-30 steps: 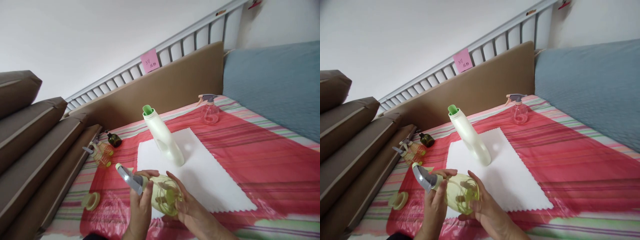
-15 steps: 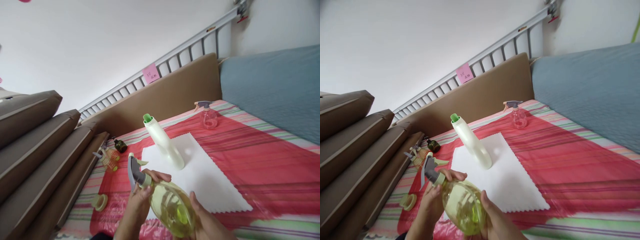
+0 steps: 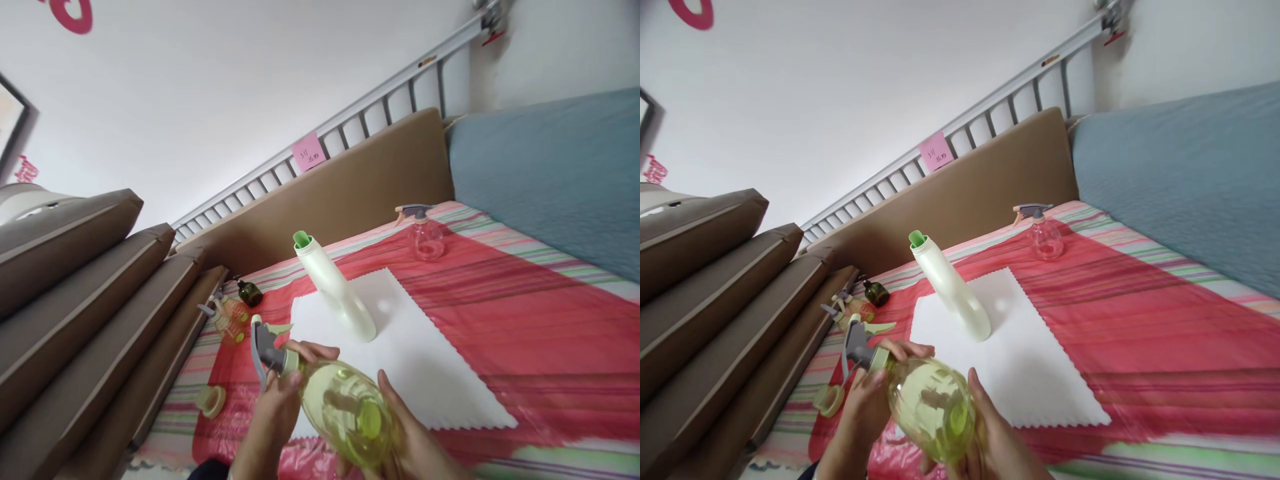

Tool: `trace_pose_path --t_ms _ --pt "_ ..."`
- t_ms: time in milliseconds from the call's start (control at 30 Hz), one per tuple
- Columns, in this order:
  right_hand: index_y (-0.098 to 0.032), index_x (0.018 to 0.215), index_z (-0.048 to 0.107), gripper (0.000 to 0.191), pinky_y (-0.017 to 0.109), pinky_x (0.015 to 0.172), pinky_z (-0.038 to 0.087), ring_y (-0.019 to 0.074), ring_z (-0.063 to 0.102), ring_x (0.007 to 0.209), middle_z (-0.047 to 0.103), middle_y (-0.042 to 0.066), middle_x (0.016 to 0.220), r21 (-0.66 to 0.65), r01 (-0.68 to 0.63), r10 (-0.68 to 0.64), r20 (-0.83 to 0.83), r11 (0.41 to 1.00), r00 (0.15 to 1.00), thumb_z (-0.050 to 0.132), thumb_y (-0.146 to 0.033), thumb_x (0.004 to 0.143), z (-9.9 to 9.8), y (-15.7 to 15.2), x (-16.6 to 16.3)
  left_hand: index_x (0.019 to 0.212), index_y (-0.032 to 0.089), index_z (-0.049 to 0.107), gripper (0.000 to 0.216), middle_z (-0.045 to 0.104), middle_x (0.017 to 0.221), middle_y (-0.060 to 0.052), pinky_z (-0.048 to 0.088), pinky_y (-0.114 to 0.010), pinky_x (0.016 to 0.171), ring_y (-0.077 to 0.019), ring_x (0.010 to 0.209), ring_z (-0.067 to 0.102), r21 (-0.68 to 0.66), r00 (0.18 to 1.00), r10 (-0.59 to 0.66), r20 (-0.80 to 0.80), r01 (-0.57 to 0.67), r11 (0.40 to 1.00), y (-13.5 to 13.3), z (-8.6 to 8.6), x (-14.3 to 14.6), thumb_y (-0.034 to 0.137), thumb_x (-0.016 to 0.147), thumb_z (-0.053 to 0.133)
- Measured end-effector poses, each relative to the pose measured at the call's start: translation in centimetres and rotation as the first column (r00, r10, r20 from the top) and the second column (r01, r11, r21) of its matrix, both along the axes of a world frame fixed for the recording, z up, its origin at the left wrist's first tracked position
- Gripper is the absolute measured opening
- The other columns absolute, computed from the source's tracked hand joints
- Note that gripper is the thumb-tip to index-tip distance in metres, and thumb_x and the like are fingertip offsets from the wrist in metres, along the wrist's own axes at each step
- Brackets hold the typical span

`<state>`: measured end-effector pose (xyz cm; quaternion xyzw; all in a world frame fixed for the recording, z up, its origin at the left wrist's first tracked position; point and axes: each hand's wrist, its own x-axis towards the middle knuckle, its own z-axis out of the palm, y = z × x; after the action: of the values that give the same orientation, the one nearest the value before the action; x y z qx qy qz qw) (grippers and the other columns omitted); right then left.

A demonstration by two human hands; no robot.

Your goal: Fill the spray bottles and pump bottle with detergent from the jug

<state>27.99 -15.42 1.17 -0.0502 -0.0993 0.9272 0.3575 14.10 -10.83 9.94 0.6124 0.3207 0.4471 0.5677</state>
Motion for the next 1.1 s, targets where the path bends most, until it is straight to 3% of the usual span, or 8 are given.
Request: trace_pose_path --t_ms 233,367,567,733,900,1033,1100 --pt "-0.016 0.106 0.061 0.051 0.016 0.042 0.046 0.0066 0.057 0.043 0.07 0.004 0.076 -0.035 0.198 -0.193 0.118 0.98 0.974 0.044 -0.058 0.084 -0.1 -0.3 -0.5 0.085 0.019 0.06 0.024 0.065 0.097 -0.01 0.036 -0.049 0.095 -0.0322 0.11 0.052 0.024 0.994 -0.09 0.054 0.089 0.996 0.1 -1.1 -1.0 0.039 0.071 0.059" --pt "-0.013 0.1 0.064 0.053 0.021 0.045 0.047 0.0101 0.058 0.048 0.068 0.005 0.069 0.049 0.19 -0.195 0.16 0.981 0.968 0.044 -0.058 0.083 -1.1 0.1 -0.5 0.087 0.017 0.061 0.024 0.065 0.102 -0.011 0.033 -0.048 0.097 -0.0325 0.112 0.05 0.023 0.985 -0.129 0.112 0.127 0.992 -0.2 -0.7 -0.9 0.036 0.072 0.061" --pt "-0.013 0.097 0.066 0.051 0.022 0.05 0.045 0.012 0.06 0.051 0.067 0.005 0.067 0.098 0.251 -0.265 0.178 0.963 0.948 0.047 -0.058 0.081 -1.8 0.3 -0.4 0.099 0.017 0.061 0.034 0.066 0.108 -0.013 0.04 -0.042 0.089 -0.0297 0.103 0.057 -0.038 0.987 -0.081 0.14 0.087 0.995 -0.2 -0.4 -1.0 0.035 0.071 0.064" --pt "-0.013 0.101 0.064 0.054 0.021 0.048 0.042 0.0117 0.06 0.05 0.068 0.007 0.068 0.075 0.26 -0.27 0.206 0.963 0.941 0.049 -0.06 0.078 -1.8 0.2 -0.7 0.097 0.016 0.062 0.032 0.067 0.107 -0.014 0.038 -0.043 0.09 -0.0292 0.102 0.058 -0.068 0.986 -0.046 0.163 0.057 0.996 -0.1 -0.5 -1.2 0.033 0.07 0.065" --pt "-0.015 0.092 0.066 0.049 0.019 0.044 0.039 0.0108 0.058 0.047 0.067 0.005 0.061 0.057 0.292 -0.298 0.215 0.955 0.93 0.049 -0.06 0.079 -1.9 0.2 -1.0 0.096 0.015 0.064 0.035 0.068 0.104 -0.015 0.038 -0.04 0.091 -0.0284 0.101 0.058 -0.062 0.981 -0.024 0.19 0.037 0.997 -0.3 -0.2 -1.2 0.037 0.069 0.066" --pt "-0.016 0.096 0.065 0.049 0.02 0.048 0.043 0.0101 0.058 0.048 0.068 0.005 0.067 0.039 0.284 -0.285 0.232 0.958 0.93 0.052 -0.059 0.077 -1.7 0.2 -0.9 0.099 0.016 0.062 0.044 0.069 0.102 -0.015 0.036 -0.041 0.091 -0.0289 0.102 0.058 -0.128 0.968 -0.006 0.25 0.039 0.991 -0.2 -0.2 -1.3 0.053 0.076 0.054" --pt "-0.017 0.098 0.064 0.048 0.02 0.048 0.044 0.0098 0.058 0.048 0.069 0.004 0.07 0.03 0.303 -0.3 0.254 0.953 0.92 0.052 -0.059 0.077 -1.6 0.1 -0.9 0.099 0.018 0.06 0.039 0.069 0.101 -0.014 0.034 -0.043 0.092 -0.0286 0.102 0.058 -0.149 0.968 0.043 0.246 -0.006 0.989 -0.1 -0.3 -1.3 0.051 0.081 0.047"
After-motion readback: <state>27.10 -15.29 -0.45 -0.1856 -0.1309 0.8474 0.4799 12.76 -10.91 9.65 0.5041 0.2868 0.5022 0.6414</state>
